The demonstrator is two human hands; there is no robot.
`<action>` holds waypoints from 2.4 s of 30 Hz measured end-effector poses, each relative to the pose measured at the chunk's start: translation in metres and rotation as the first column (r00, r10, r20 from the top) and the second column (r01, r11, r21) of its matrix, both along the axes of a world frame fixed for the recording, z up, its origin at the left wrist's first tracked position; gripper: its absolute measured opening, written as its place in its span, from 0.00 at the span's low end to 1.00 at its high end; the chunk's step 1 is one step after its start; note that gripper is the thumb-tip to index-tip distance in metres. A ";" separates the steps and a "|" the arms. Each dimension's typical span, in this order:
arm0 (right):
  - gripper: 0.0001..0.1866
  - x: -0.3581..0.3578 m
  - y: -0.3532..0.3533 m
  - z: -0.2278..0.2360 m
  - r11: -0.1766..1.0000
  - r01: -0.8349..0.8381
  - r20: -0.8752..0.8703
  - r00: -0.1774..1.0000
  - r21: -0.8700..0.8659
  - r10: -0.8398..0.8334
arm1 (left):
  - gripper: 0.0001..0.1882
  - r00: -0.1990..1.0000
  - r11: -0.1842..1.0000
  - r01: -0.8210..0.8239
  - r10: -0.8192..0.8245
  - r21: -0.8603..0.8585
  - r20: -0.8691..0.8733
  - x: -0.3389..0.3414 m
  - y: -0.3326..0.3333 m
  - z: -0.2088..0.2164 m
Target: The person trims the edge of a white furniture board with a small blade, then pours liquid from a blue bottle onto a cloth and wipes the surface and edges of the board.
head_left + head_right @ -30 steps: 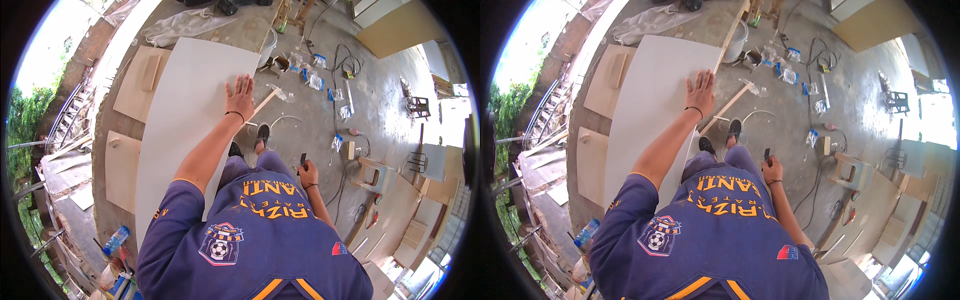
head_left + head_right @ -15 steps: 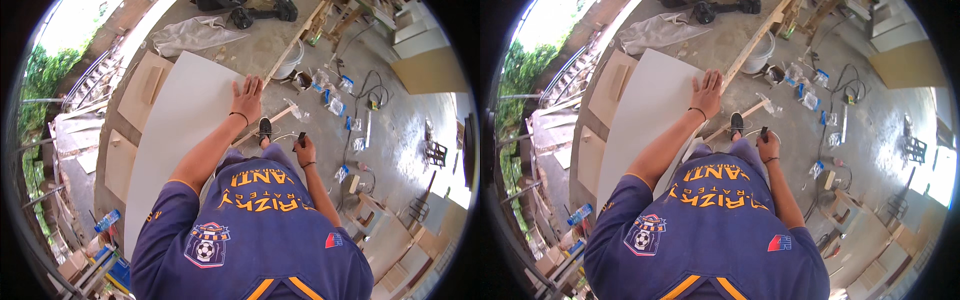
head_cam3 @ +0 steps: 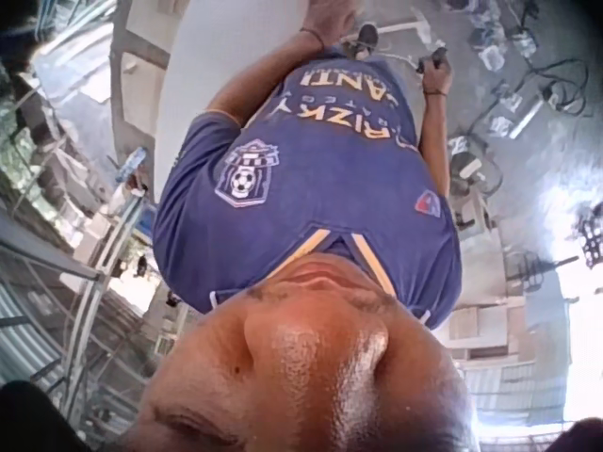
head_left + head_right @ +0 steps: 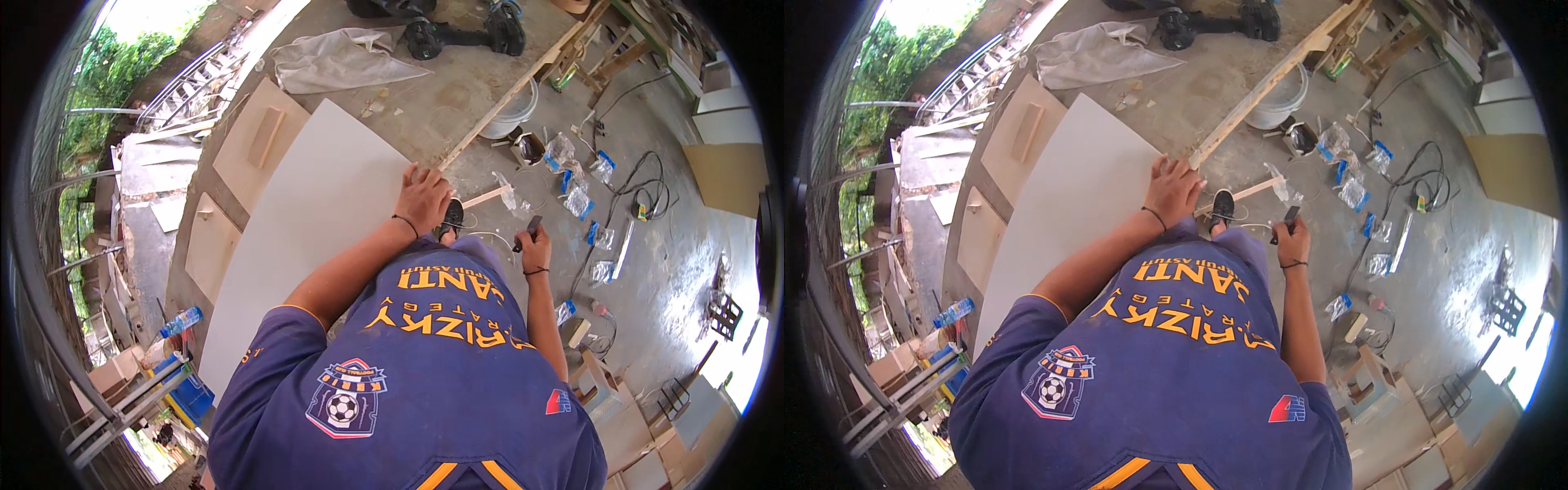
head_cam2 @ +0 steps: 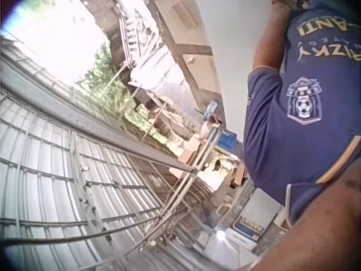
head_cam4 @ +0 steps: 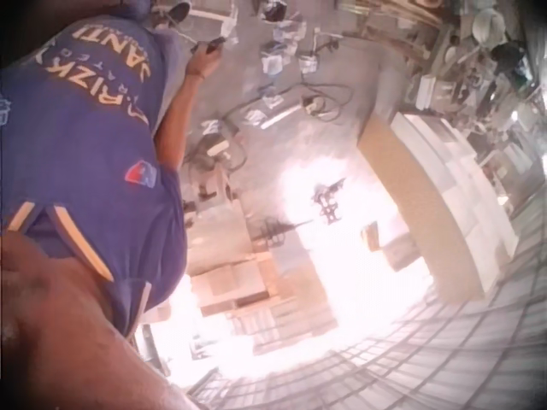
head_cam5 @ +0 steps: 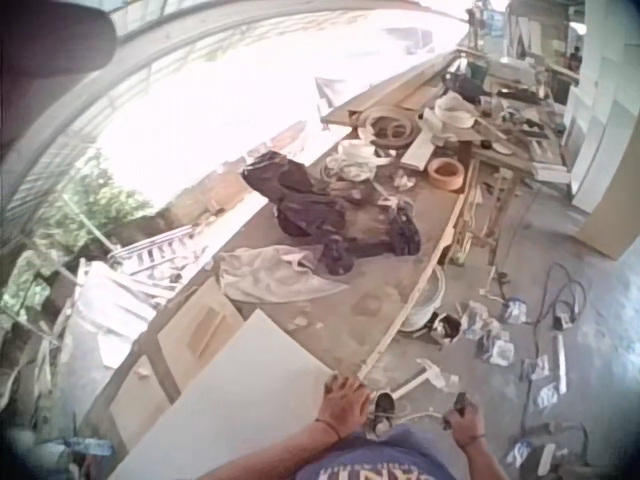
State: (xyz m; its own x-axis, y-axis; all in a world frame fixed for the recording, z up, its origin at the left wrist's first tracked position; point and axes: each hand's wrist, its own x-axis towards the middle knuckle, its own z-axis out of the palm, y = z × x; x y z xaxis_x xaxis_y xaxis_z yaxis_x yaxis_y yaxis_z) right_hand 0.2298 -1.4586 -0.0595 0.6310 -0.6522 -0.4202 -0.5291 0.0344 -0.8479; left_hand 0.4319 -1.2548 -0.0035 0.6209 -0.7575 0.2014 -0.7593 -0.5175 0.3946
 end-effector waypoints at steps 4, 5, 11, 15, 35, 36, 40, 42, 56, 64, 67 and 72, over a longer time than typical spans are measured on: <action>0.07 0.028 0.000 0.017 0.991 0.046 0.030 0.998 0.125 -0.050 | 0.07 0.980 0.988 -0.121 0.103 -0.098 -0.172 0.006 0.001 -0.004; 0.07 0.036 0.000 0.018 0.983 0.075 0.032 0.996 0.170 -0.081 | 0.08 0.961 0.977 -0.175 0.143 -0.118 -0.238 0.010 0.001 -0.007; 0.14 0.074 0.000 0.052 0.926 -0.336 -0.147 0.938 -0.172 0.313 | 0.19 0.938 0.937 -0.345 0.345 -0.058 -0.009 0.057 0.021 -0.013; 0.17 0.083 0.009 0.038 0.938 -0.318 0.054 0.948 0.137 0.313 | 0.29 0.942 0.942 -0.335 0.336 0.037 -0.027 0.055 0.013 -0.001; 0.09 0.133 0.054 0.113 0.642 -0.669 -0.046 0.705 -0.375 0.708 | 0.39 0.954 0.950 -0.285 0.294 0.129 -0.058 0.052 0.013 0.008; 0.09 0.133 0.055 0.113 0.651 -0.670 -0.048 0.709 -0.355 0.704 | 0.38 0.955 0.951 -0.284 0.292 0.124 -0.055 0.052 0.013 0.009; 0.10 0.134 0.057 0.115 0.653 -0.681 -0.061 0.706 -0.331 0.706 | 0.39 0.956 0.950 -0.281 0.289 0.136 -0.047 0.052 0.013 0.008; 0.10 0.133 0.056 0.113 0.646 -0.687 -0.068 0.701 -0.333 0.710 | 0.39 0.956 0.949 -0.284 0.291 0.135 -0.041 0.052 0.013 0.006; 0.11 0.135 0.058 0.116 0.497 -0.741 -0.198 0.627 -0.452 0.754 | 0.50 0.971 0.957 -0.201 0.223 0.211 -0.085 0.055 0.015 0.010; 0.10 0.135 0.059 0.109 0.539 -0.699 -0.134 0.660 -0.470 0.739 | 0.53 0.968 0.944 -0.204 0.233 0.259 -0.087 0.055 0.013 0.010; 0.09 0.134 0.060 0.108 0.548 -0.688 -0.133 0.672 -0.477 0.728 | 0.54 0.967 0.942 -0.203 0.236 0.268 -0.098 0.056 0.012 0.011; 0.08 0.134 0.061 0.103 0.569 -0.664 -0.091 0.685 -0.485 0.722 | 0.51 0.969 0.949 -0.195 0.225 0.249 -0.099 0.056 0.014 0.008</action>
State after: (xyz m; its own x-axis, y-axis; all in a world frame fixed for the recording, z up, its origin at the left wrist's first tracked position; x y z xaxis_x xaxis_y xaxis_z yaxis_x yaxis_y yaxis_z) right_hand 0.3635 -1.3972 0.0437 0.9910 -0.0802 -0.1070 -0.1325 -0.6955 -0.7062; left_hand 0.4879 -1.2408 0.0050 0.7800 -0.6233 -0.0561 -0.5757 -0.7497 0.3264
